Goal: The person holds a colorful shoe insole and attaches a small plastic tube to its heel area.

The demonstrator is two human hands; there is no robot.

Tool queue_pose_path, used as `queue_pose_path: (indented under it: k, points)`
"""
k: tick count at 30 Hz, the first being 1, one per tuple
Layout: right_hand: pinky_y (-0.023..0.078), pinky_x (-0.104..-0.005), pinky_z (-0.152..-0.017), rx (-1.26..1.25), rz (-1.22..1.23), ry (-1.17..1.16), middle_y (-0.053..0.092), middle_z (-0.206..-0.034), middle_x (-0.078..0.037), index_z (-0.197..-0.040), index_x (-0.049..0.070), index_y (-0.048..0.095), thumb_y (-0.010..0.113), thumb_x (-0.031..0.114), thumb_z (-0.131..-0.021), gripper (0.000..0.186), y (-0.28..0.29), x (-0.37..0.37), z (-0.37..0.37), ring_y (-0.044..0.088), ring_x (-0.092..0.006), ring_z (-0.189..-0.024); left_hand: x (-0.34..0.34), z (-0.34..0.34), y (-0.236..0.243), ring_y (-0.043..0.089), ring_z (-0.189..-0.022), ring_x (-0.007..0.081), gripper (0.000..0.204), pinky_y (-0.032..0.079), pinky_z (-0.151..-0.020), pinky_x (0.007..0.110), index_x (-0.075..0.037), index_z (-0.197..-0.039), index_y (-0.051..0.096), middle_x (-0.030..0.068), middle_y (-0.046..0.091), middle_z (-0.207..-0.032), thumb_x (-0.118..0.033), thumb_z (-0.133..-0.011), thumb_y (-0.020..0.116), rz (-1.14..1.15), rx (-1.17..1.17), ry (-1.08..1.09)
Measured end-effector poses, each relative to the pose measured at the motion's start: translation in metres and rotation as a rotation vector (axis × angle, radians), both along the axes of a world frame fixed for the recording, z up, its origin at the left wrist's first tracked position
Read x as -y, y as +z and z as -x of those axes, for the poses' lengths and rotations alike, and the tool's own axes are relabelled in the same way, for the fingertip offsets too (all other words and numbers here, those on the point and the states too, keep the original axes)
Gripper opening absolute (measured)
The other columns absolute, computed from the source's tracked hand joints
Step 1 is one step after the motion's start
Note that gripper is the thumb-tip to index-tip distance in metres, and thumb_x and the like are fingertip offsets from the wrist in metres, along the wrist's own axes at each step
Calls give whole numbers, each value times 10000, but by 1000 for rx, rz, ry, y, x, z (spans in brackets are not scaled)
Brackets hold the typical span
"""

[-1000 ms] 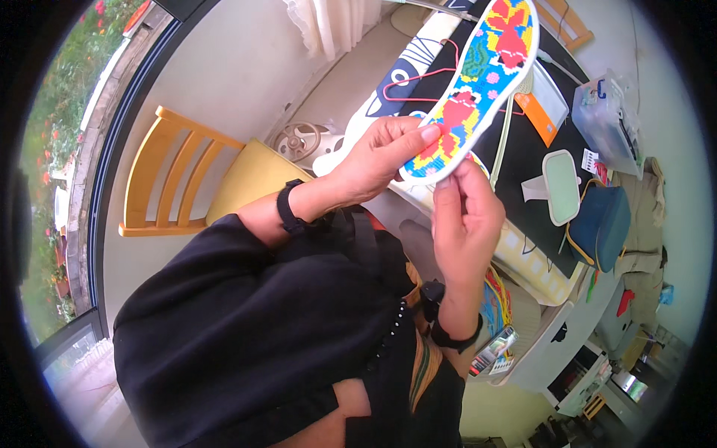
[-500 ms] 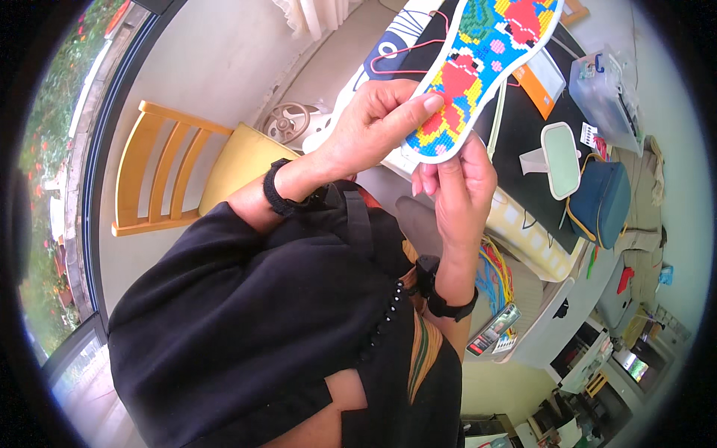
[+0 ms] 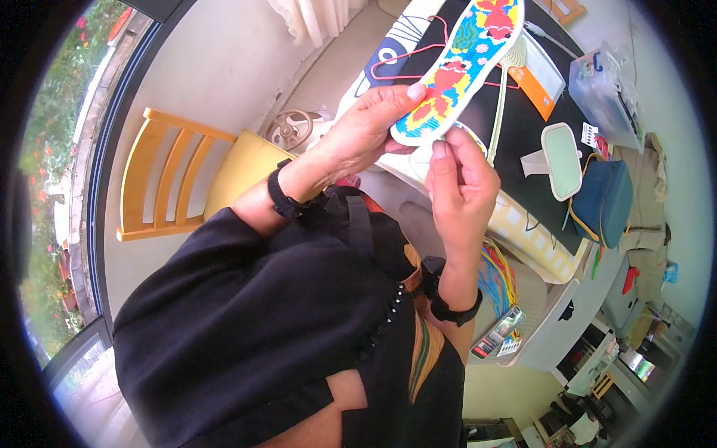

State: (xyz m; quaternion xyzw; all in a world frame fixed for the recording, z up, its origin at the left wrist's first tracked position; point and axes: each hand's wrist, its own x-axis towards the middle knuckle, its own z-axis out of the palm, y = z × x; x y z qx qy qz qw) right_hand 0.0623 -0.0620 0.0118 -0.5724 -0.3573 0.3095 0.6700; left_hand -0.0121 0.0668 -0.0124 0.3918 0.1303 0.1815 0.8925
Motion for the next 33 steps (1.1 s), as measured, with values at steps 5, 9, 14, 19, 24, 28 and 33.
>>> queue_pose_path:
  k: [5,9,14,19,24,28,33]
  points:
    - [447,-213,-585,614,54,-268,648,-851,-106,-1009,-32,586,493,-63,-834,200,15,-12,4,570,-77,-679,-14,-3,-14,312,-443,51,255,285,-452,189,-101,-684,430,-21,344,-597,-177,-926,398,785,443,-428]
    - [471,-282,-545,671,84,-226,634,-755,-125,-962,-17,588,530,-76,-790,191,42,-33,25,622,-176,-624,-4,3,-11,323,-439,64,227,280,-416,196,-82,-757,501,-20,395,-605,-202,-923,401,897,413,-450]
    - [470,-350,-536,1009,66,-249,600,-719,-157,-915,-8,589,562,-79,-711,218,42,-39,22,590,-297,-598,-2,1,-5,329,-454,66,261,256,-394,183,-83,-761,509,-24,423,-620,-279,-919,442,1011,312,-443]
    - [474,-356,-539,1078,74,-234,606,-729,-160,-918,-11,589,567,-71,-719,209,45,-38,23,597,-299,-610,0,-1,-8,337,-458,61,249,263,-391,174,-83,-769,508,-28,443,-626,-291,-903,477,997,307,-425]
    - [478,-357,-543,1068,106,-236,607,-740,-165,-920,-17,586,564,-71,-726,202,47,-37,23,600,-297,-611,1,-1,3,359,-464,59,212,280,-393,170,-83,-779,506,-34,447,-626,-260,-894,486,985,259,-383]
    - [483,-353,-548,1045,108,-231,609,-747,-163,-924,-18,584,559,-73,-731,202,47,-37,22,606,-292,-618,2,-3,2,364,-465,63,164,280,-396,172,-79,-801,513,-30,469,-641,-219,-885,496,944,200,-323]
    - [485,-348,-546,1029,106,-229,611,-746,-161,-924,-16,583,557,-76,-730,204,46,-37,20,611,-286,-622,2,-6,-4,352,-465,59,141,275,-405,175,-82,-790,505,-28,460,-643,-191,-880,499,948,279,-352]
